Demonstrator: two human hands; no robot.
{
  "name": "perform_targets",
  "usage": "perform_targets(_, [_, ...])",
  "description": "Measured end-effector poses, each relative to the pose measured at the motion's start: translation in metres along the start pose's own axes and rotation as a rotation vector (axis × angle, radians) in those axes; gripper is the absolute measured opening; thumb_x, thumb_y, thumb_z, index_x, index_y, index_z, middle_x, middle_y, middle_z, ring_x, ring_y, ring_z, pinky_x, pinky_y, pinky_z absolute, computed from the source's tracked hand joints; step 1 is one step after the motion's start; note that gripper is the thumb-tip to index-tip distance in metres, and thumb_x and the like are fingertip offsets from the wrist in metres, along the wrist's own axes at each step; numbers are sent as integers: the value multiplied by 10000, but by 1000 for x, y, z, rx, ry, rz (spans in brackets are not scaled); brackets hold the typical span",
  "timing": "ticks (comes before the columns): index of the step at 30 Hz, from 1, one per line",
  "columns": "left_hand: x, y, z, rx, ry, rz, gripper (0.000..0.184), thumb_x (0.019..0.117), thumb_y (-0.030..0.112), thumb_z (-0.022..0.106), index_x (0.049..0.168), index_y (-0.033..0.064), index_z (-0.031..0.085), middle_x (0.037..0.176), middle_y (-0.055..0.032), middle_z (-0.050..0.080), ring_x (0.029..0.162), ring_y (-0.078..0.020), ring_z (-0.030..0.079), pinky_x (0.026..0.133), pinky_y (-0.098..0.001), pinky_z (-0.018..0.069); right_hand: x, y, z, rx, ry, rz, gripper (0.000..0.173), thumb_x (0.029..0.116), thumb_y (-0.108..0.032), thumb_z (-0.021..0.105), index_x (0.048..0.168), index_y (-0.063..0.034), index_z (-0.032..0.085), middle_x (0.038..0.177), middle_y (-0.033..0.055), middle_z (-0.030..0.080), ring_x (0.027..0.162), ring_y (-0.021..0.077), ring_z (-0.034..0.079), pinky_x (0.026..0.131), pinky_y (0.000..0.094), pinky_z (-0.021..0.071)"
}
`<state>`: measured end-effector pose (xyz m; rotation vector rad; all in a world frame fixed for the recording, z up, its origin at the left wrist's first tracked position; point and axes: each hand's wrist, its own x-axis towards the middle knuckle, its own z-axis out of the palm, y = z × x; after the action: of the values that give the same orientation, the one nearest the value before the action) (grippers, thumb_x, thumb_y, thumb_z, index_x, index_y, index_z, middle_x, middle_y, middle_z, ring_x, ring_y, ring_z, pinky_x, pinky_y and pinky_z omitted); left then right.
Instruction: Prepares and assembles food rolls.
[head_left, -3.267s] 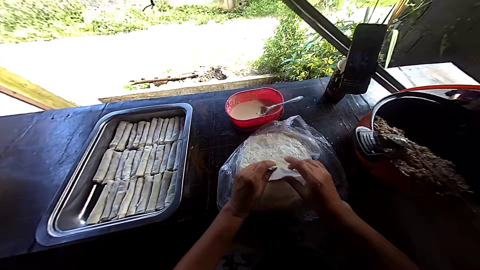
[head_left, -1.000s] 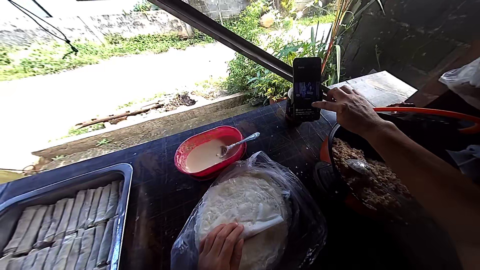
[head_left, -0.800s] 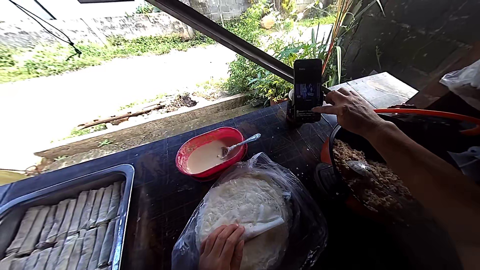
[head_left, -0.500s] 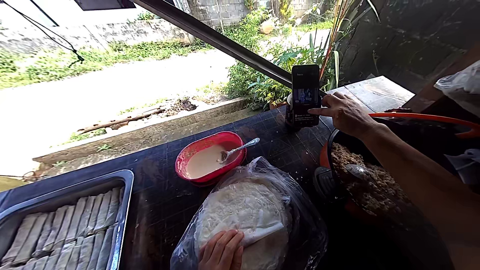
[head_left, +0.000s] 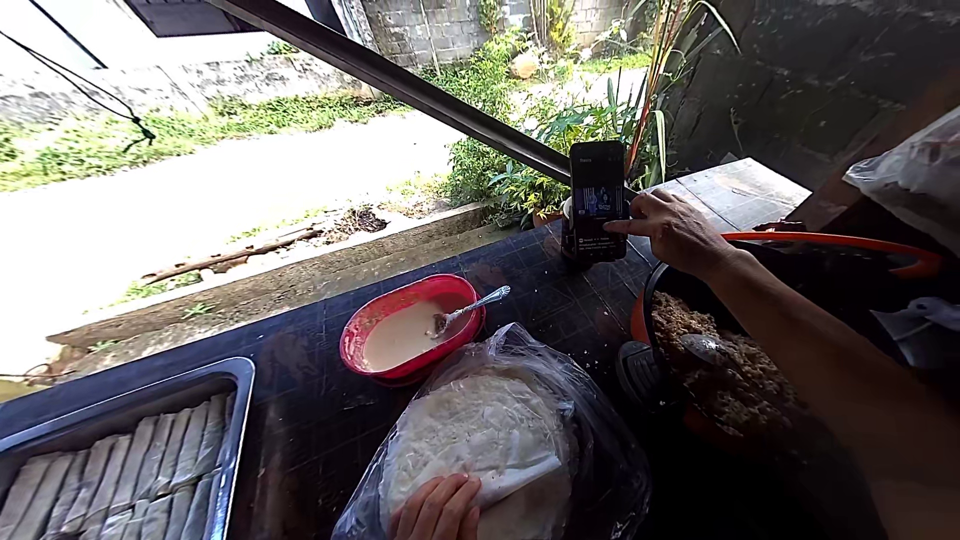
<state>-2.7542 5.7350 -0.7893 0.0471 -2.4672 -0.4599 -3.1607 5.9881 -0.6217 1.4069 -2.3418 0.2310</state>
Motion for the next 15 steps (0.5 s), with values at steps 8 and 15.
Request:
perform_targets(8, [0,0,0,3,6,3,387,1089,367,412,1082,142,727,1075,-75,723,1101,-219,609,976,-347,399,8,-2,-3,-49,109,191,523,943,129,527,1382,-120,662,1063,276,662,1033,487,637,840,583,517])
perform_targets(15, [0,0,-1,4,4,10,384,1086,367,413,1082,143,724,1073,-66,723,1104,-215,610,975,-345,403,1,-2,-5,-30,109,179,557,926,160,506,1376,-127,666,1057,264,661,1033,472,637,848,578,515])
